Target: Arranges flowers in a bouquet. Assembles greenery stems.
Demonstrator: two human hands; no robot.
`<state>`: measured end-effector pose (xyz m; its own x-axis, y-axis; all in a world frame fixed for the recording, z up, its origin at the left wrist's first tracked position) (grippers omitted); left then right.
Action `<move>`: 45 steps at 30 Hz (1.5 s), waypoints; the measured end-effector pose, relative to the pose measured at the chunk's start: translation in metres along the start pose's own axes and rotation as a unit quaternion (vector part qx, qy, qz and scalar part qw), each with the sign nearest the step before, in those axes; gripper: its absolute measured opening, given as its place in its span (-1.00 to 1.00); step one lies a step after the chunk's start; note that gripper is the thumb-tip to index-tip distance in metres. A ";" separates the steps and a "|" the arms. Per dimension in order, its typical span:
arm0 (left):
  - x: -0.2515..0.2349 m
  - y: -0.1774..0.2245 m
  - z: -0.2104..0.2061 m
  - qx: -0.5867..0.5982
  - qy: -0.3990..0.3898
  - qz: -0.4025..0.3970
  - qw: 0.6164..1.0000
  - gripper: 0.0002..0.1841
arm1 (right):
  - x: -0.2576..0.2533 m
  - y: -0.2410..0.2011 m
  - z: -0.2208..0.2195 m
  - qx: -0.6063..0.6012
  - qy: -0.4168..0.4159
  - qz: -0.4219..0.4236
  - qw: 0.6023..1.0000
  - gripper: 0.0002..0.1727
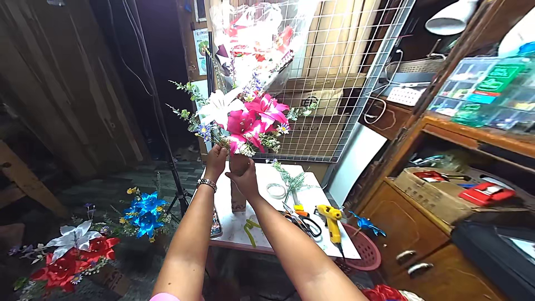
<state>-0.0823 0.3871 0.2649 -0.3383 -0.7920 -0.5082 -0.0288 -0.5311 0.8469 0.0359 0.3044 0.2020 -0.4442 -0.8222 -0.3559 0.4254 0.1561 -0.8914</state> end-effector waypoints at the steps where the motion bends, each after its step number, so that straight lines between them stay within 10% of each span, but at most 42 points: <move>1: 0.001 0.000 0.000 -0.001 0.000 0.003 1.000 -0.72 | 0.000 0.000 0.000 0.006 -0.001 0.004 1.000 0.26; 19: 0.035 0.005 0.004 -0.138 -0.021 0.066 0.988 -0.61 | -0.003 0.002 0.002 0.034 -0.026 -0.025 0.999 0.11; 40: 0.014 -0.002 -0.007 -0.030 -0.044 0.072 0.996 -0.64 | 0.006 0.010 0.006 0.078 -0.048 -0.085 0.992 0.38; 45: 0.025 -0.002 0.005 -0.004 -0.038 0.071 0.997 -0.39 | 0.017 0.009 0.020 0.075 -0.072 -0.080 0.991 0.45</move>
<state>-0.0951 0.3694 0.2512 -0.4094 -0.8341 -0.3697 0.0325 -0.4183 0.9077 0.0486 0.2811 0.1938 -0.4022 -0.9015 -0.1596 0.4752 -0.0566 -0.8780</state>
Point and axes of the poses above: each hand's wrist, its own x-axis away from the middle knuckle, its own z-axis out of the back of the hand, y = z × x, the point moved 9 cm from there along -x, towards the middle knuckle, and after that the axes turned 4 degrees about -y, right-handed, at the moved point
